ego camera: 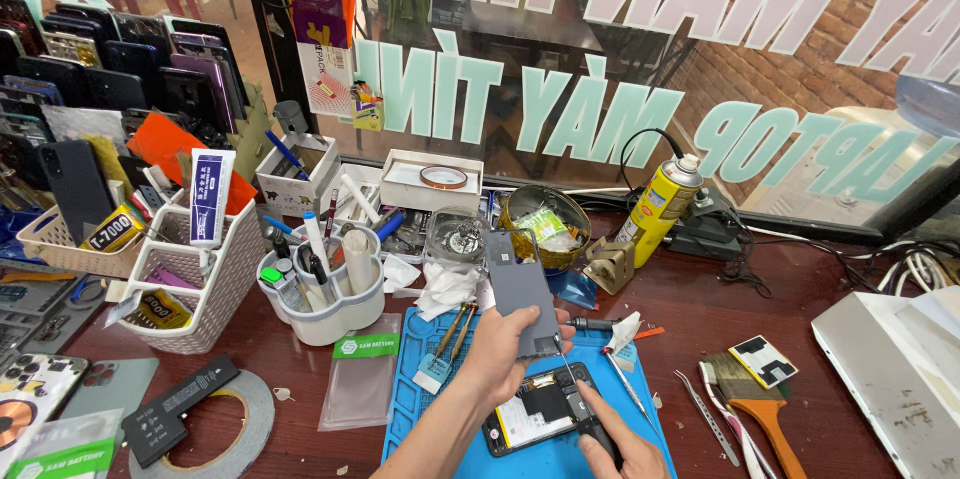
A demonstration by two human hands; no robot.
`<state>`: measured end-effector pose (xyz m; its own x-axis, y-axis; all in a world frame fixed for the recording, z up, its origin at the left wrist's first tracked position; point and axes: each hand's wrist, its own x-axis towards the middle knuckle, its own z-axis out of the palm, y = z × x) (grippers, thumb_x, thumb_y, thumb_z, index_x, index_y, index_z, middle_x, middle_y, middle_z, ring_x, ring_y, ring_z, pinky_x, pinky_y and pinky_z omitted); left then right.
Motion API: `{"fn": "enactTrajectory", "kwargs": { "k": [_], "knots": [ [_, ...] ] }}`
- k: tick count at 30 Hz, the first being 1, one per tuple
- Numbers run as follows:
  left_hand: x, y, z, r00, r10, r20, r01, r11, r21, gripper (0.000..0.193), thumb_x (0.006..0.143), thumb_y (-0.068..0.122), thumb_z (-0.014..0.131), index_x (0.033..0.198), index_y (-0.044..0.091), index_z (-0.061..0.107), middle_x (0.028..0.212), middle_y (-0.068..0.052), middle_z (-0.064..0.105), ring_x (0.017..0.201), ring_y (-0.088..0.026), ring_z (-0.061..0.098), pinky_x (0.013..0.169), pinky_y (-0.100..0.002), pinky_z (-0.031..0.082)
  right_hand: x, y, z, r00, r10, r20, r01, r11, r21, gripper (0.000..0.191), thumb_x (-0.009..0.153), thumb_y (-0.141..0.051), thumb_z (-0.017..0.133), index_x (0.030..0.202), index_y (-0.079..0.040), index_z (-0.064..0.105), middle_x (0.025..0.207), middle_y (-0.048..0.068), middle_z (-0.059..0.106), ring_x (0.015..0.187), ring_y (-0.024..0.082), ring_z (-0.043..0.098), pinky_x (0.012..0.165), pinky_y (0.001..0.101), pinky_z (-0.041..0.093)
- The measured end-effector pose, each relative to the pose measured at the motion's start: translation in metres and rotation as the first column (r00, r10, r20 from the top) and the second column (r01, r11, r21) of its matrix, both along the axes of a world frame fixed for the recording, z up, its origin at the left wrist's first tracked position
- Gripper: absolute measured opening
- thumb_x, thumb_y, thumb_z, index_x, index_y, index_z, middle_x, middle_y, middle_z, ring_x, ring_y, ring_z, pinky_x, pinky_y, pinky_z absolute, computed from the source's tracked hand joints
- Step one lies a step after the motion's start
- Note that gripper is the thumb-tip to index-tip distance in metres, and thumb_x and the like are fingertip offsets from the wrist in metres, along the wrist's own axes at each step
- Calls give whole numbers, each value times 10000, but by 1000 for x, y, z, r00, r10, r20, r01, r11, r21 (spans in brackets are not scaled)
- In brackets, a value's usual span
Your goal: The person uses a heat gun to warm the edges of a smartphone back cover, then applies adhesive to the phone frame. The person handles the phone, back cover, and adhesive tube while working at a cluttered repair bench.
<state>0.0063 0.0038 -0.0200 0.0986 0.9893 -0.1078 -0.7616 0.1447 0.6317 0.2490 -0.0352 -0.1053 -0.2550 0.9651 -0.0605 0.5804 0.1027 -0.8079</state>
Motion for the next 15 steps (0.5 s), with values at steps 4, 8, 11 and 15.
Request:
{"fn": "enactTrajectory", "kwargs": {
  "k": [4, 8, 11, 15],
  "knots": [
    [0, 0, 2, 1000, 2, 9, -2, 999, -43, 340, 956, 80, 474, 1236, -107, 521, 1133, -281, 678, 980, -372, 735, 805, -486, 646, -2, 5, 1, 991, 26, 129, -41, 993, 114, 725, 804, -137, 710, 1507, -250, 571, 1518, 177, 539, 1482, 327, 394, 1219, 443, 276],
    [1, 0, -1, 1000, 6, 21, -5, 999, -38, 348, 962, 78, 474, 1239, -127, 522, 1149, -290, 672, 1013, -383, 731, 824, -493, 650, -4, 2, 2, 995, 16, 95, -22, 998, 62, 716, 810, -125, 706, 1504, -241, 575, 1501, 181, 555, 1480, 329, 400, 1218, 446, 277],
    [2, 1, -3, 999, -6, 36, 7, 1000, -24, 354, 964, 83, 471, 1245, -126, 518, 1165, -291, 662, 1026, -393, 724, 834, -498, 644, -7, -1, 1, 998, 29, 52, -32, 998, 61, 704, 811, -115, 697, 1499, -215, 586, 1476, 197, 567, 1478, 331, 422, 1213, 447, 300],
    [2, 1, -5, 999, -10, 34, 11, 999, -39, 363, 974, 92, 467, 1262, -124, 508, 1194, -300, 662, 1057, -398, 718, 850, -494, 641, -9, -3, -1, 998, 55, 14, -56, 996, 73, 694, 813, -104, 684, 1495, -186, 585, 1479, 216, 559, 1470, 333, 439, 1210, 448, 314]
  ]
}}
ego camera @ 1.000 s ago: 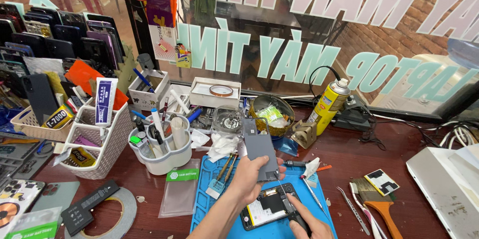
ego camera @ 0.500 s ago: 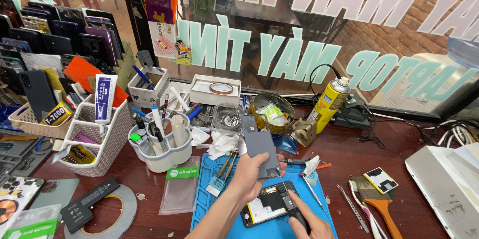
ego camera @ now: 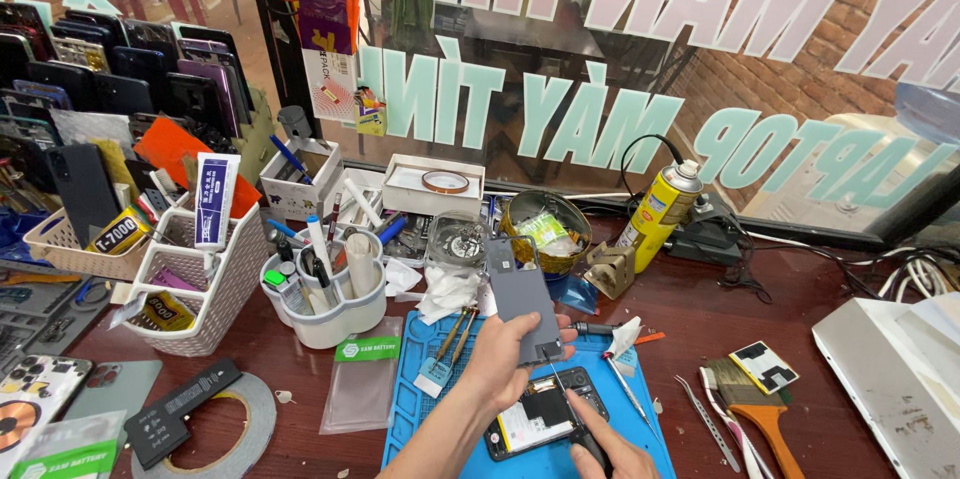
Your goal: The person uses a heat gun to warm the edges of a smartphone back cover, then applies adhesive to the phone frame. The person handles the phone, back cover, and adhesive tube while working at a cluttered repair bench.
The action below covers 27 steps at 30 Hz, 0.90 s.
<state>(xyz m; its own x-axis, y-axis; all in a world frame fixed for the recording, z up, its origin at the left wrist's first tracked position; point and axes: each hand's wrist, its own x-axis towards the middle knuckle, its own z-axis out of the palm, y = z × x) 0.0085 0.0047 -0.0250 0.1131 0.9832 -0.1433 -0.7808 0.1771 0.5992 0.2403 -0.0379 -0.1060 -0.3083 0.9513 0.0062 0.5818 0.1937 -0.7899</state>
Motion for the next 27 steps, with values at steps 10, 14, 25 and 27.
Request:
{"fn": "enactTrajectory", "kwargs": {
  "k": [10, 14, 25, 27],
  "knots": [
    [3, -3, 5, 993, -27, 117, 26, 1000, 7, 394, 1026, 172, 431, 1318, -86, 494, 1250, -287, 650, 1173, -410, 670, 995, -514, 577, 7, 3, -3, 1000, -22, -17, 21, 996, -91, 729, 808, -127, 670, 1524, -211, 556, 1518, 191, 527, 1488, 312, 414, 1228, 430, 281],
    [4, -2, 6, 990, -2, 141, 0, 1000, 16, 388, 1038, 185, 426, 1324, -69, 495, 1253, -284, 637, 1177, -408, 663, 993, -515, 580, 4, 2, -7, 999, -31, -18, 30, 995, -90, 741, 820, -140, 674, 1542, -217, 528, 1536, 188, 503, 1493, 312, 390, 1229, 427, 256],
    [-1, -5, 11, 980, -28, 196, 33, 999, -21, 354, 1038, 188, 414, 1328, 1, 489, 1306, -252, 615, 1251, -399, 622, 1033, -583, 546, 9, 2, -3, 999, -45, 19, 46, 995, -83, 737, 841, -162, 672, 1553, -251, 505, 1529, 149, 529, 1503, 292, 389, 1214, 416, 307],
    [-1, -5, 12, 979, -24, 204, 29, 999, -24, 351, 1039, 185, 413, 1333, 10, 488, 1310, -259, 611, 1259, -405, 620, 1038, -588, 545, 9, 2, -4, 999, -22, 31, 22, 1000, -11, 725, 851, -159, 685, 1550, -233, 507, 1534, 167, 517, 1517, 314, 333, 1227, 429, 243]
  ]
}}
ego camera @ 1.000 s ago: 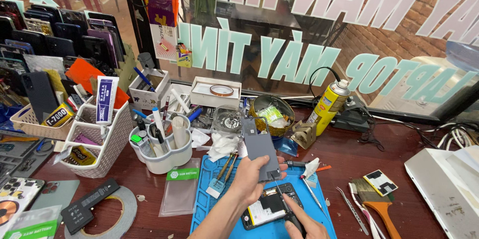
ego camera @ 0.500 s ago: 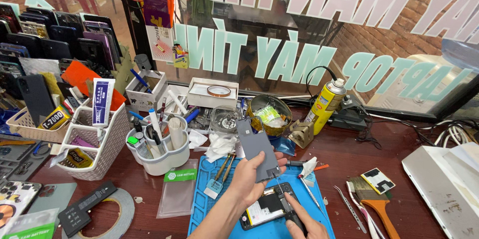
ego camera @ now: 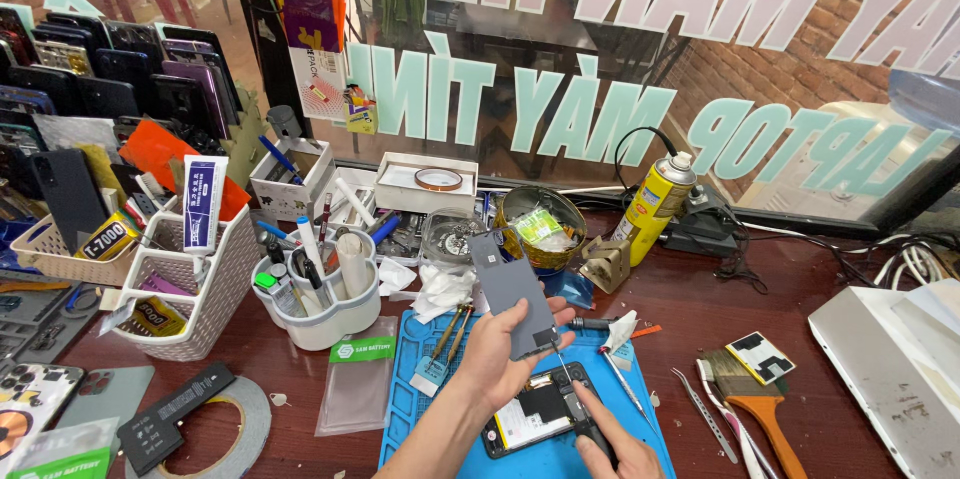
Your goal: The person uses a heat gun to warm the edges of a smartphone back cover, then applies adhesive to the phone frame. The person handles the phone, back cover, and adhesive tube while working at a cluttered repair bench.
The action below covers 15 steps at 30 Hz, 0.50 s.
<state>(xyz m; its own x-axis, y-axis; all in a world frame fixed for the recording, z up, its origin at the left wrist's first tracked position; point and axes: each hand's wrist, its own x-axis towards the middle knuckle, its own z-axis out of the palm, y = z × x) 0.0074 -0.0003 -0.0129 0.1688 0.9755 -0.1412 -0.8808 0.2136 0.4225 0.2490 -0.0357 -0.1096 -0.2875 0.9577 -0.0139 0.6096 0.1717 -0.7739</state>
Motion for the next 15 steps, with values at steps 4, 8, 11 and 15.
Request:
{"fn": "enactTrajectory", "kwargs": {
  "k": [4, 8, 11, 15],
  "knots": [
    [0, 0, 0, 1000, 9, 8, -9, 1000, 18, 357, 1039, 185, 413, 1333, -2, 486, 1311, -269, 609, 1253, -411, 620, 1033, -578, 547, 0, 0, 2, 1000, 0, -15, 0, 998, -56, 698, 890, -199, 661, 1563, -259, 484, 1532, 157, 516, 1515, 298, 346, 1219, 417, 266],
    [2, 0, -2, 1000, 26, 6, -26, 1000, 8, 356, 1036, 164, 407, 1335, -11, 487, 1304, -277, 615, 1241, -413, 628, 1025, -556, 553, -2, -2, 7, 1000, -9, 10, 9, 999, -43, 701, 879, -196, 671, 1557, -261, 504, 1521, 156, 541, 1512, 291, 363, 1209, 405, 286],
    [2, 1, -4, 999, 40, 3, -40, 999, 9, 345, 1030, 132, 406, 1327, -24, 486, 1292, -287, 621, 1227, -424, 633, 1014, -547, 557, -3, -4, 11, 1000, -15, -6, 14, 998, -53, 706, 873, -190, 668, 1556, -262, 506, 1521, 157, 542, 1500, 286, 393, 1192, 395, 324],
    [4, 2, -7, 999, 43, 7, -43, 999, -3, 347, 1019, 109, 402, 1320, -38, 491, 1280, -295, 628, 1211, -430, 641, 1003, -546, 565, -1, -7, 14, 1000, -27, -13, 26, 997, -77, 703, 873, -198, 664, 1555, -263, 506, 1518, 153, 547, 1491, 275, 427, 1179, 387, 366]
  ]
}}
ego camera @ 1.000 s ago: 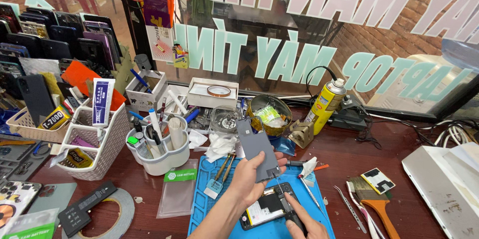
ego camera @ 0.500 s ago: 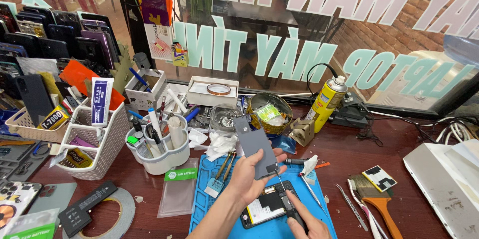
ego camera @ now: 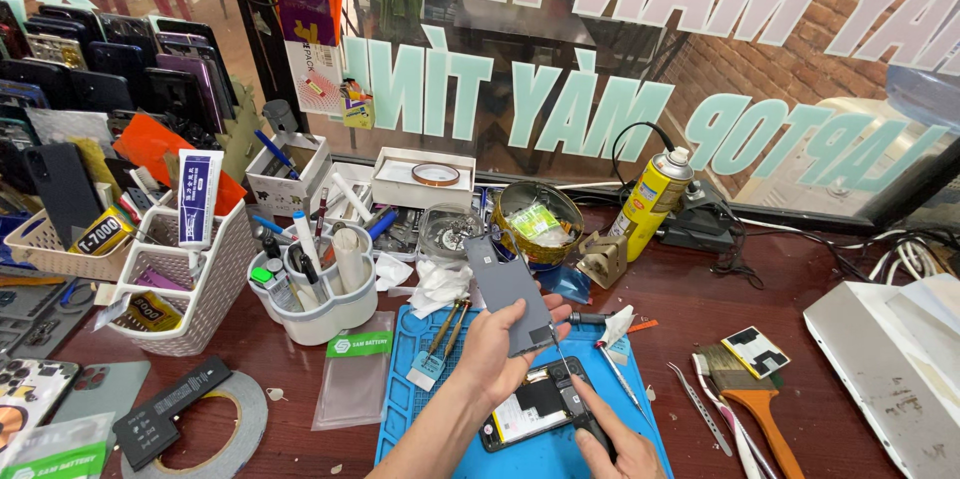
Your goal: The person uses a heat gun to warm the edges of a smartphone back cover, then applies adhesive to the phone frame. The person handles the phone, back cover, and adhesive tube while working at a cluttered repair bench.
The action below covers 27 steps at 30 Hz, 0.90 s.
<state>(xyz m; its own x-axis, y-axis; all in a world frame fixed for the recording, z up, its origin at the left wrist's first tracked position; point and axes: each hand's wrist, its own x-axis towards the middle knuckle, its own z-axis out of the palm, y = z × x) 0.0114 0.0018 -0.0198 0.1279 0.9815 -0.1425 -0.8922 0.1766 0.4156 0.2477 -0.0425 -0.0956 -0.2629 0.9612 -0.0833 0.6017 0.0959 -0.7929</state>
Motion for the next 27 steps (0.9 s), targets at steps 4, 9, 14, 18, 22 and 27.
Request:
{"fn": "enactTrajectory", "kwargs": {
  "k": [4, 9, 14, 18, 22, 27],
  "knots": [
    [1, 0, -1, 1000, -3, 19, 3, 1000, -17, 340, 1019, 101, 399, 1313, -40, 493, 1279, -292, 619, 1199, -426, 643, 996, -549, 567, 1, 0, -1, 999, 38, 4, -38, 999, 23, 702, 881, -188, 656, 1562, -242, 496, 1539, 160, 514, 1514, 293, 358, 1202, 408, 304],
    [2, -1, 1, 999, 10, 34, -9, 998, -55, 339, 1021, 97, 395, 1309, -49, 498, 1288, -294, 610, 1203, -420, 643, 998, -548, 573, -1, -3, -1, 998, 67, 9, -68, 995, 66, 704, 870, -181, 655, 1556, -227, 505, 1555, 158, 508, 1538, 303, 307, 1234, 432, 225],
    [3, -3, 4, 999, 18, 43, -16, 998, -57, 340, 1016, 90, 398, 1313, -46, 491, 1280, -286, 609, 1204, -416, 641, 997, -550, 571, -4, -6, 5, 999, -36, -12, 36, 999, -32, 662, 899, -211, 675, 1538, -271, 510, 1391, 133, 630, 1082, 255, 666, 910, 374, 499],
    [3, -3, 6, 999, 30, 31, -28, 998, -62, 335, 1010, 91, 404, 1308, -32, 491, 1277, -282, 610, 1206, -417, 641, 992, -543, 571, -2, -6, 11, 995, -101, -2, 99, 977, -187, 683, 955, -190, 649, 1615, -298, 510, 1103, 227, 726, 683, 151, 621, 630, 297, 532],
    [4, -2, 4, 999, 39, 34, -37, 999, -38, 322, 1003, 80, 412, 1289, -42, 497, 1248, -277, 624, 1186, -410, 657, 989, -537, 579, 0, -3, 11, 996, -86, -38, 85, 996, -24, 646, 898, -221, 675, 1518, -273, 502, 1238, 169, 732, 962, 201, 740, 847, 321, 552],
    [4, -2, 4, 998, 57, 0, -57, 998, 10, 320, 1006, 97, 417, 1268, -63, 509, 1199, -269, 644, 1135, -405, 676, 985, -538, 584, -7, -6, 6, 999, -17, -32, 20, 995, 102, 709, 863, -174, 684, 1549, -239, 515, 1423, 148, 648, 1421, 248, 530, 1146, 374, 395]
  ]
}}
